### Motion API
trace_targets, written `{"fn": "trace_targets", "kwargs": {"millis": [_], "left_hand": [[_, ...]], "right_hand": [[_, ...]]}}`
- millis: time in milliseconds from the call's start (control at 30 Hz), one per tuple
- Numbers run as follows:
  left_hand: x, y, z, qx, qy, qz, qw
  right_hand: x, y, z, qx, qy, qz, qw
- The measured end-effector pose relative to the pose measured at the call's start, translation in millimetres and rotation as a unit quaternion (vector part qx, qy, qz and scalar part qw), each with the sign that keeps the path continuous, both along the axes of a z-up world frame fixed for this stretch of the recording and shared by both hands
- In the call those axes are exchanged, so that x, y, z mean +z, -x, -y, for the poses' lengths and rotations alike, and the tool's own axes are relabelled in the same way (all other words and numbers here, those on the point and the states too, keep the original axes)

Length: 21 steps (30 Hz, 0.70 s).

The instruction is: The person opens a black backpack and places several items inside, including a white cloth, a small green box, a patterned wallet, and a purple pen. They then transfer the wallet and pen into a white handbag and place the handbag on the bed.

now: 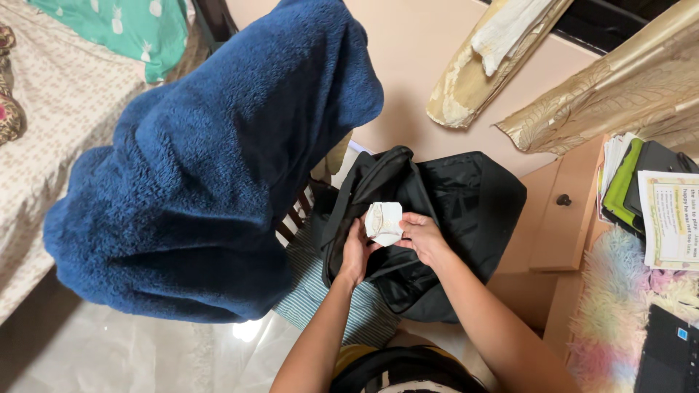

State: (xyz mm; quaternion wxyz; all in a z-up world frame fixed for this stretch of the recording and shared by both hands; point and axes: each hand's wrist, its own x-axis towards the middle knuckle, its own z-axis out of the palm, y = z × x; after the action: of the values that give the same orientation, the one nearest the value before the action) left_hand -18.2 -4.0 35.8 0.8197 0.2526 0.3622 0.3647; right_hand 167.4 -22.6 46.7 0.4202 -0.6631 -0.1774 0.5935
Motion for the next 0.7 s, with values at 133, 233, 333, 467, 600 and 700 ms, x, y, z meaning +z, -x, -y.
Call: {"fn": "trace_targets", "kwargs": {"millis": [133, 233, 333, 467, 600, 700], "left_hand": [[-15.0, -6.7, 4.2, 0.016, 0.016, -0.024, 0.999], [-24.3, -9.4, 8.5, -0.014, 0.045, -0.059, 0.997], [-30.3, -11.9, 12.0, -0.071, 0.022, -0.094, 0.993], [-33.4, -13.6, 13.8, -0.153, -0.005, -0.143, 0.978], [-35.7, -17.0, 11.3, -0.165, -0.002, -0.124, 0.978], [-34.5, -17.6, 15.5, -0.162, -0.002, -0.098, 0.982]], "right_hand": [[8.6, 1.3, 4.7, -0.003, -0.013, -0.007, 1.0], [22.3, 5.3, 7.2, -0.009, -0.033, -0.015, 0.999], [41.6, 4.3, 16.6, -0.026, -0.043, -0.016, 0.999], [75.3, -9.2, 38.0, -0.052, -0.068, -0.015, 0.996], [104.4, -34.0, 80.0, -0.117, -0.089, 0.0, 0.989], [114.0, -56.4, 133.6, -0.174, -0.107, 0.015, 0.979]]}}
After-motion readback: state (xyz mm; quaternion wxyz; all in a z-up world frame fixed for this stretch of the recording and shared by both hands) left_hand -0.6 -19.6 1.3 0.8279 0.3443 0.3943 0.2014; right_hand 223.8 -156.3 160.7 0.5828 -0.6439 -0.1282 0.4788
